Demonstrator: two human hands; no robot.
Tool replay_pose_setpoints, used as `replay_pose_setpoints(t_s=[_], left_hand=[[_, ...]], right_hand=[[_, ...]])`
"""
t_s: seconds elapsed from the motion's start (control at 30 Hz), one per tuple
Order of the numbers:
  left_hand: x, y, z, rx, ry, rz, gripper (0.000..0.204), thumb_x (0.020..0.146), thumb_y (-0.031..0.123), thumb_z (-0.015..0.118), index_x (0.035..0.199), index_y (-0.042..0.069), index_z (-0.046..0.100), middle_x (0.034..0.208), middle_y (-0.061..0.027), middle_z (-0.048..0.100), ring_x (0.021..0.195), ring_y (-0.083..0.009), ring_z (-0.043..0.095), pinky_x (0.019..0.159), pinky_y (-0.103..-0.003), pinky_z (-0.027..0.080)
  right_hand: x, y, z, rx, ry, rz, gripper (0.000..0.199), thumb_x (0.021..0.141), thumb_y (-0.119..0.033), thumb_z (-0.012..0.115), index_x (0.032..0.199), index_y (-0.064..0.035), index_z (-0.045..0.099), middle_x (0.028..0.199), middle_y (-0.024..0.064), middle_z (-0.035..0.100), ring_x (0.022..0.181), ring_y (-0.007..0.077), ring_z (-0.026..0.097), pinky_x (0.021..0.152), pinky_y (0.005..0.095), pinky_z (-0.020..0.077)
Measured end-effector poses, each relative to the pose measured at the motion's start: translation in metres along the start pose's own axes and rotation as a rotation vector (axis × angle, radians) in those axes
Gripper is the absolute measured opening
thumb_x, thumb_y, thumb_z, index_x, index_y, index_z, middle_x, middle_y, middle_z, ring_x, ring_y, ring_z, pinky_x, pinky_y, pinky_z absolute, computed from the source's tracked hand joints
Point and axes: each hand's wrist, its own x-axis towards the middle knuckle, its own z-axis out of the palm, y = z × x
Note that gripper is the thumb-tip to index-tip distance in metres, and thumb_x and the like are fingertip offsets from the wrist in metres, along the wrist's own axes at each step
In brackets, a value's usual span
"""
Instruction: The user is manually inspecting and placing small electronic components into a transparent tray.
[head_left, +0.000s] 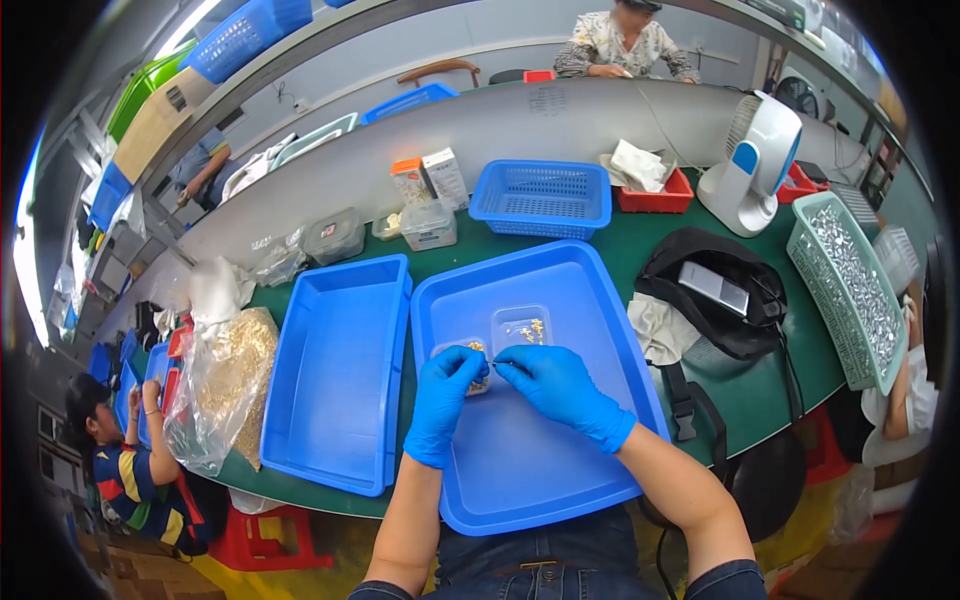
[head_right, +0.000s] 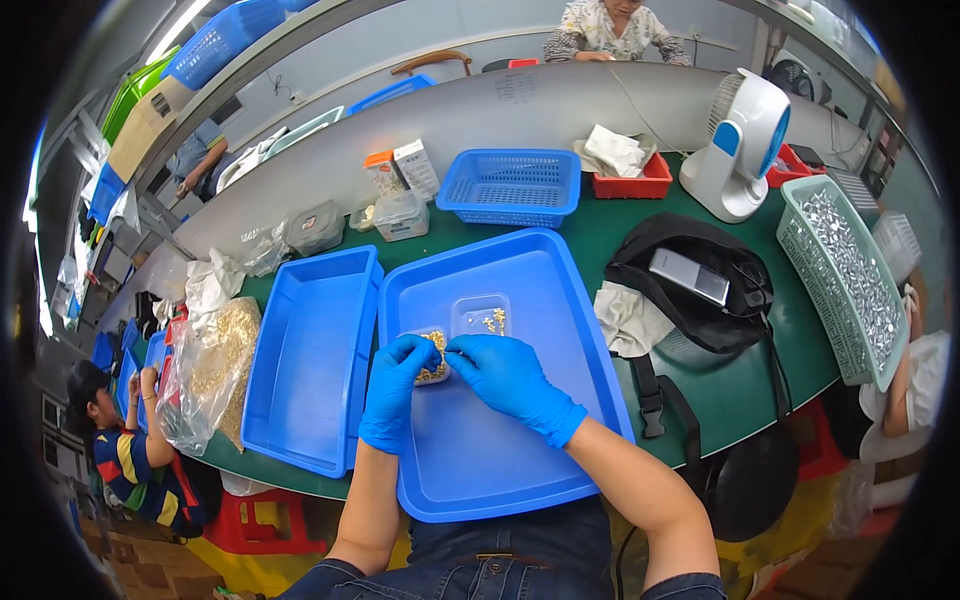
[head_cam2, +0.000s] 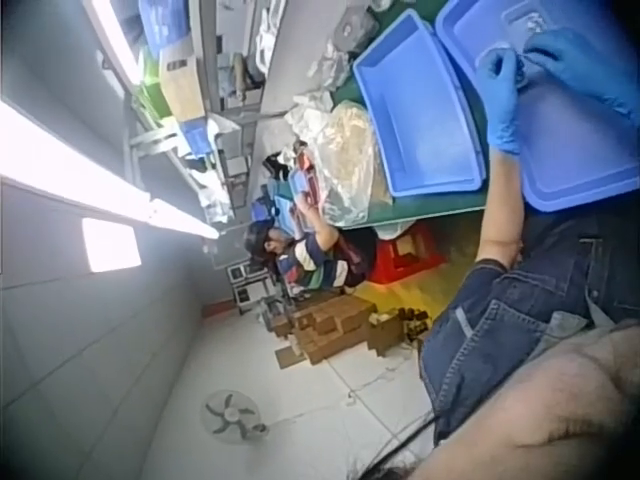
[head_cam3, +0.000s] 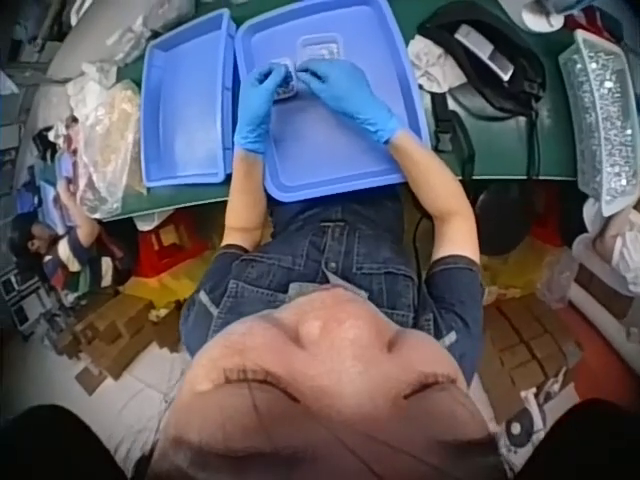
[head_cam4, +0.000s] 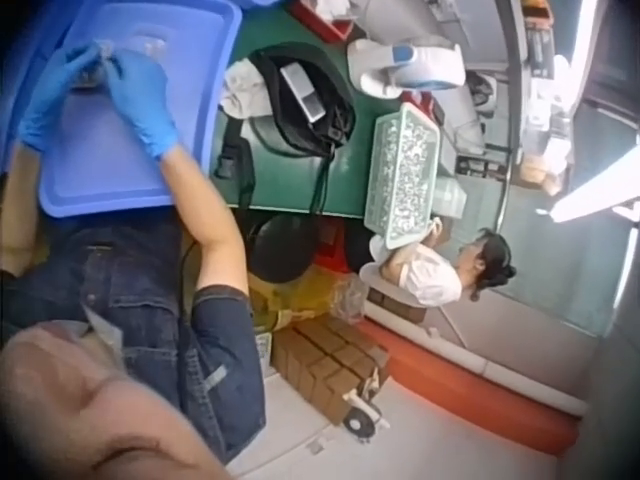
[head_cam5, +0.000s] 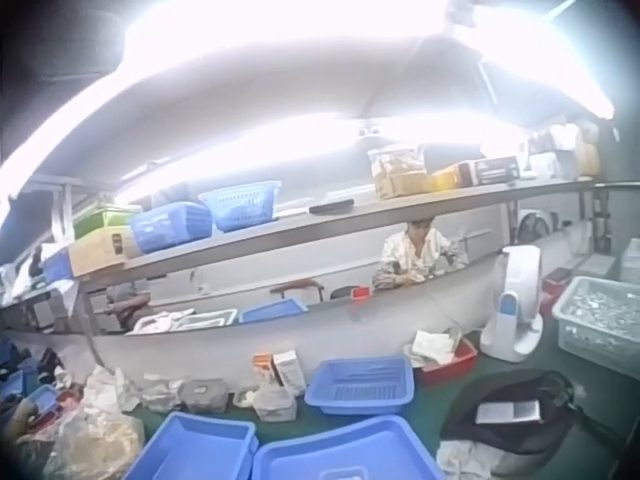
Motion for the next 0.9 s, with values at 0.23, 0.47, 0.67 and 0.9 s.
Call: replay_pose_setpoints(t_s=[0.23, 0.47, 0.67, 0.9], left_hand=[[0.012, -0.006, 0.003, 0.252, 0.033, 0.13, 0.018, 0.088, 0.019, 0.062, 0.087, 0.001, 0.065, 0.078, -0.0032, 0.062, 0.073, -0.01, 0.056, 0.07, -0.025, 0.045], [0.014, 0.02, 0.023, 0.012, 0.007, 0.104, 0.02, 0.087, 0.02, 0.064, 0.091, 0.001, 0.065, 0.08, -0.0035, 0.061, 0.075, -0.0098, 0.054, 0.067, -0.024, 0.044], [0.007, 0.025, 0.024, -0.081, -0.061, 0.043, 0.02, 0.087, 0.022, 0.064, 0.089, 0.002, 0.065, 0.078, -0.0032, 0.06, 0.071, -0.0101, 0.052, 0.066, -0.024, 0.043], [0.013, 0.032, -0.006, -0.148, 0.25, 0.151, 0.015, 0.088, 0.016, 0.063, 0.084, 0.002, 0.064, 0.073, -0.0027, 0.059, 0.067, -0.0093, 0.052, 0.064, -0.022, 0.042]], right_hand=[[0.008, 0.003, -0.017, -0.078, 0.148, 0.001, 0.017, 0.087, -0.021, 0.06, 0.097, -0.0083, 0.065, 0.091, 0.0087, 0.064, 0.071, 0.0235, 0.062, 0.065, 0.0316, 0.0503], [0.007, 0.013, -0.014, 0.228, 0.188, -0.083, 0.017, 0.088, -0.018, 0.06, 0.103, -0.009, 0.062, 0.087, 0.0079, 0.064, 0.07, 0.0211, 0.063, 0.063, 0.0304, 0.0497], [0.005, -0.003, -0.019, 0.191, -0.013, -0.016, 0.019, 0.089, -0.012, 0.059, 0.107, -0.0064, 0.057, 0.082, 0.0072, 0.064, 0.072, 0.0171, 0.063, 0.065, 0.0282, 0.05], [0.002, -0.005, -0.032, 0.217, -0.002, 0.075, 0.017, 0.09, -0.013, 0.056, 0.106, -0.0085, 0.057, 0.083, 0.0094, 0.064, 0.075, 0.025, 0.064, 0.065, 0.033, 0.0505]])
